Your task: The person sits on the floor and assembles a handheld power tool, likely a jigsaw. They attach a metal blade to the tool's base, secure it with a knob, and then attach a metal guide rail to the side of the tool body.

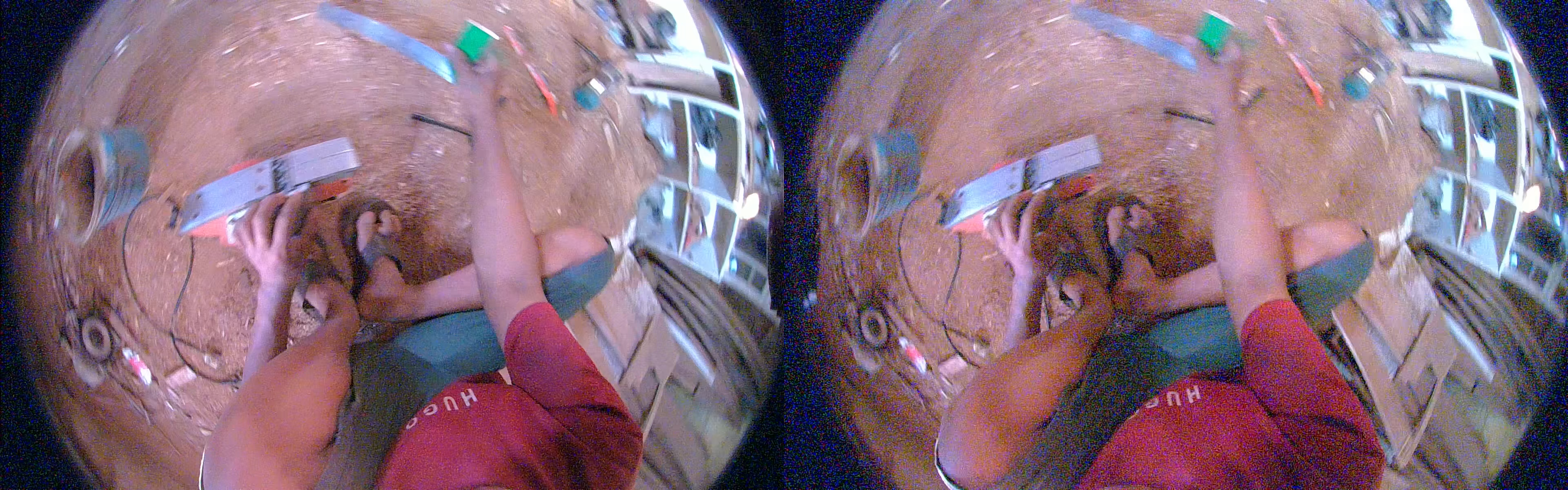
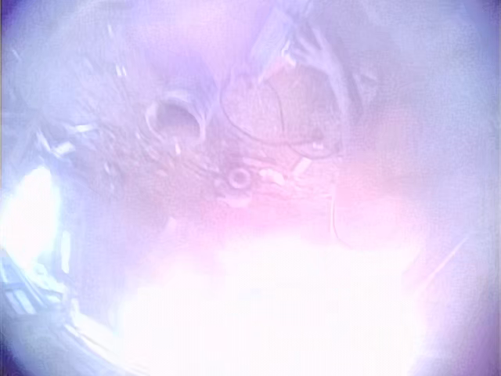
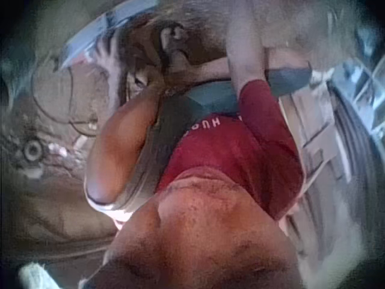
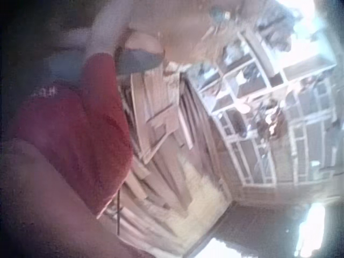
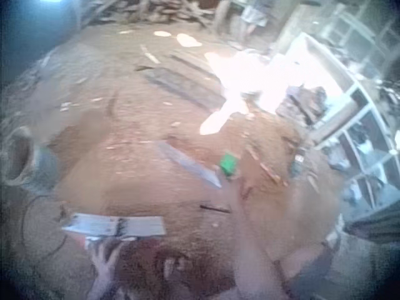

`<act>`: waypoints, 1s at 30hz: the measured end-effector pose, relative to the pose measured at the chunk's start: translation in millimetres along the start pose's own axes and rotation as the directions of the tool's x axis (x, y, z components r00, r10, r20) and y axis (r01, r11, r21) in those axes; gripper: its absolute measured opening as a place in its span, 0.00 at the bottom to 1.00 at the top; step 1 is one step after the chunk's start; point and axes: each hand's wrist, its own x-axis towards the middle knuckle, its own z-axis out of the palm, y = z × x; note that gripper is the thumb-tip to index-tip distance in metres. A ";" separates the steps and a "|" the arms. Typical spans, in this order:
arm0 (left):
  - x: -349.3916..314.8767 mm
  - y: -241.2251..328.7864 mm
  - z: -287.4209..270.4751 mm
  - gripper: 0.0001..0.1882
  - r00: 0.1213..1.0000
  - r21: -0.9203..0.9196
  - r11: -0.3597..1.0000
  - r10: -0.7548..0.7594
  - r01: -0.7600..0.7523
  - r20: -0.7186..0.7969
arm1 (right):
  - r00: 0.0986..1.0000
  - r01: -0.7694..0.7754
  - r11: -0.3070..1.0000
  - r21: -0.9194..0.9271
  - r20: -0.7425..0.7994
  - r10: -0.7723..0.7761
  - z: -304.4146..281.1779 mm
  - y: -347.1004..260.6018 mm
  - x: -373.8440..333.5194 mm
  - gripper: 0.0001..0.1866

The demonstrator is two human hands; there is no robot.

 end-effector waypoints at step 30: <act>1.1 -3.8 7.5 0.23 0.990 -0.055 0.998 0.021 -0.029 -0.141 | 0.906 -0.187 0.719 0.669 0.400 -0.137 76.2 -139.7 -77.8 0.10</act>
